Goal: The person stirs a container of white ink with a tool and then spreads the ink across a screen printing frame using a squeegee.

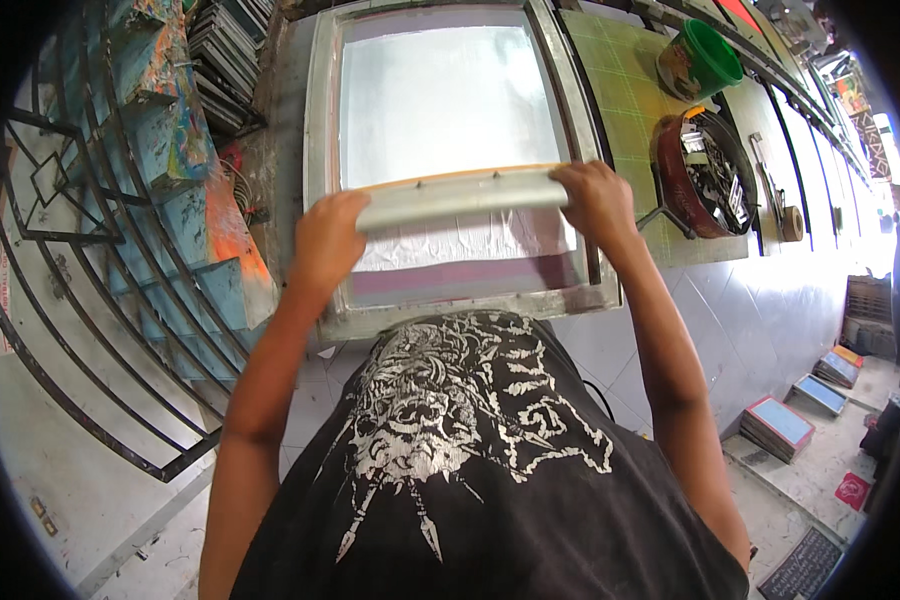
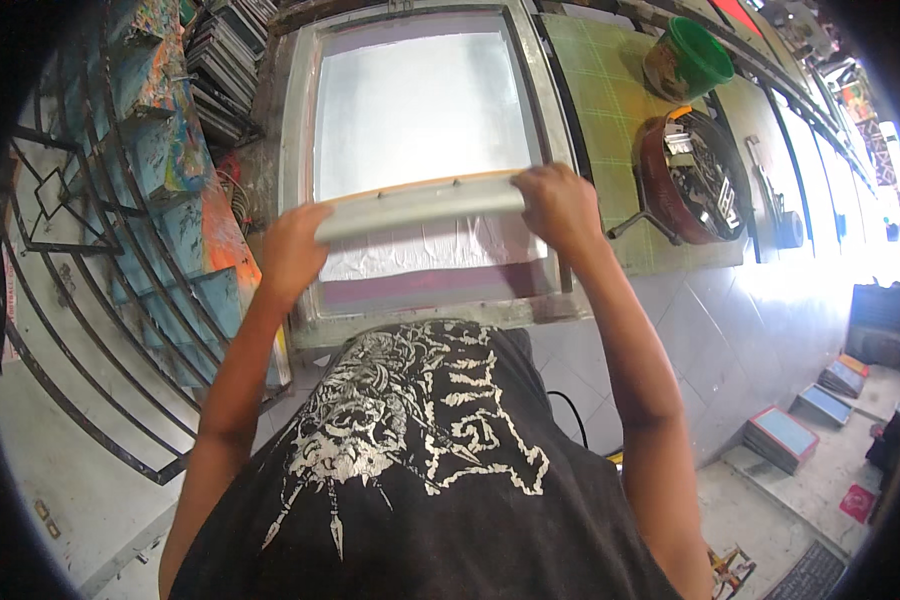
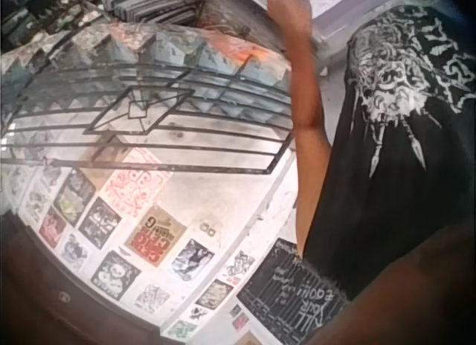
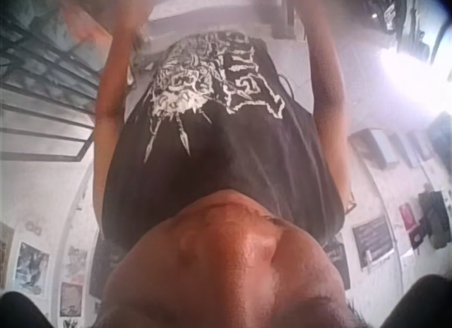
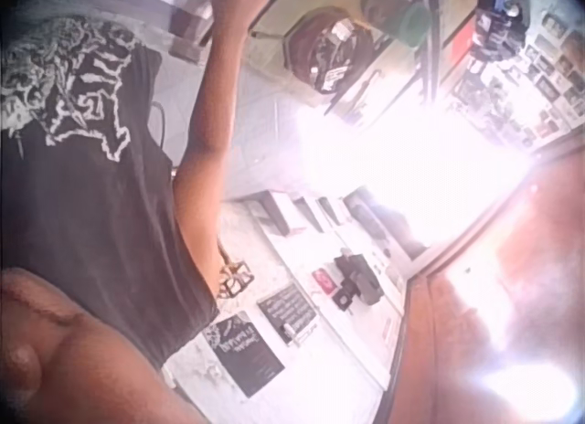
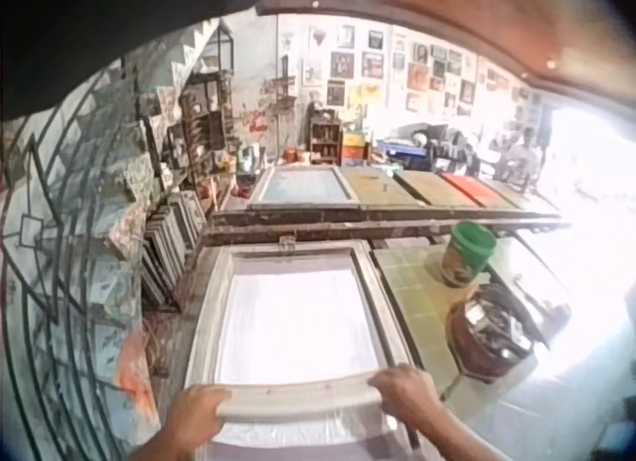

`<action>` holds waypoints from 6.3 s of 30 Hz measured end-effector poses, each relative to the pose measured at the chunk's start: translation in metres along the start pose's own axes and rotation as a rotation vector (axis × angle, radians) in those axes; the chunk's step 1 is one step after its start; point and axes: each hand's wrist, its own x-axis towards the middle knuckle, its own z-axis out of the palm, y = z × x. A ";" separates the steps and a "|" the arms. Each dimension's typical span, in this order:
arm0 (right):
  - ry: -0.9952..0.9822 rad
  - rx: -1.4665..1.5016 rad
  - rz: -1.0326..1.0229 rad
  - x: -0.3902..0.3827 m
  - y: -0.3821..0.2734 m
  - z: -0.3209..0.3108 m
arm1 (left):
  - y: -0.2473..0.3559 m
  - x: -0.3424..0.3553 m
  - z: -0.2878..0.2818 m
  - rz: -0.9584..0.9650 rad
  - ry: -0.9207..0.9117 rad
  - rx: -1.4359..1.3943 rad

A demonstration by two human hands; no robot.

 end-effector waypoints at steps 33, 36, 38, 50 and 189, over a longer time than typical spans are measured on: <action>-0.056 -0.097 -0.030 0.164 0.093 0.080 | -0.081 0.183 0.040 0.053 0.017 0.194; -0.066 -0.111 -0.038 0.186 0.100 0.082 | -0.087 0.208 0.034 0.085 0.059 0.208; -0.105 -0.093 -0.020 0.195 0.102 0.081 | -0.089 0.219 0.030 0.055 0.018 0.207; -0.492 -0.026 -0.033 0.300 0.133 0.052 | -0.122 0.319 -0.014 0.063 -0.400 0.078; -0.119 -0.005 0.008 -0.100 -0.055 -0.045 | 0.042 -0.100 -0.027 0.042 -0.072 0.040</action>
